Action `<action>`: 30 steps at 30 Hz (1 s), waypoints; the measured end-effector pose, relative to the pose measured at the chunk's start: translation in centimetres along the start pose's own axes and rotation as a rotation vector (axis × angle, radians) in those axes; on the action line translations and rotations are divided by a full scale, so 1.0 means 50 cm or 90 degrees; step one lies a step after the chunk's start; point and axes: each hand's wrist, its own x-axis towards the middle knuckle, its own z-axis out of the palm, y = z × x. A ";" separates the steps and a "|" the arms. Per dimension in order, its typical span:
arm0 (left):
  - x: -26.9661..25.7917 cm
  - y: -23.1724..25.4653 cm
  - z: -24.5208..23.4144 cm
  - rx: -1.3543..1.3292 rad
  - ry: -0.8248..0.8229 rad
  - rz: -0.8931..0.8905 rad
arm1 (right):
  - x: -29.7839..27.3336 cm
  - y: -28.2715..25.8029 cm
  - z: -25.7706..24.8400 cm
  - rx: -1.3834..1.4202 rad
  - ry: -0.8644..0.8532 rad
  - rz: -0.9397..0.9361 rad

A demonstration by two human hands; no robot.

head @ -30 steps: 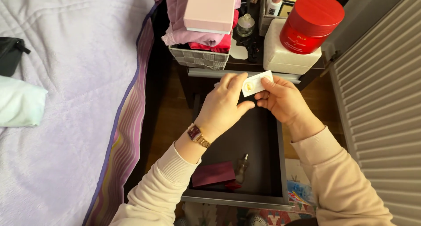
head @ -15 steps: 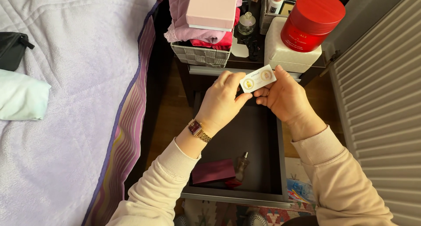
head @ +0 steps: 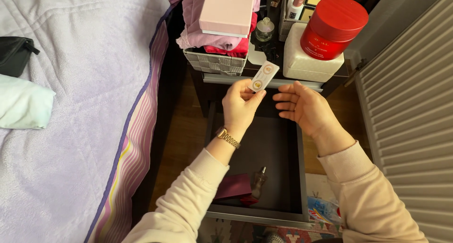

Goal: Organizing and examining various cosmetic items and containers on a bedside table and in a drawer.

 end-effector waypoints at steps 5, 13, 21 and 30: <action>0.005 -0.004 0.054 -0.385 0.097 -0.406 | 0.007 0.011 -0.019 -0.016 0.020 0.020; 0.060 -0.098 0.125 -0.503 0.210 -0.480 | 0.011 0.040 -0.031 -0.020 0.026 0.047; 0.080 -0.124 0.158 -0.516 0.263 -0.490 | 0.004 0.059 -0.040 -0.059 0.047 0.078; 0.047 -0.119 0.103 -0.576 0.171 -0.445 | 0.025 0.241 -0.085 -0.268 0.075 0.147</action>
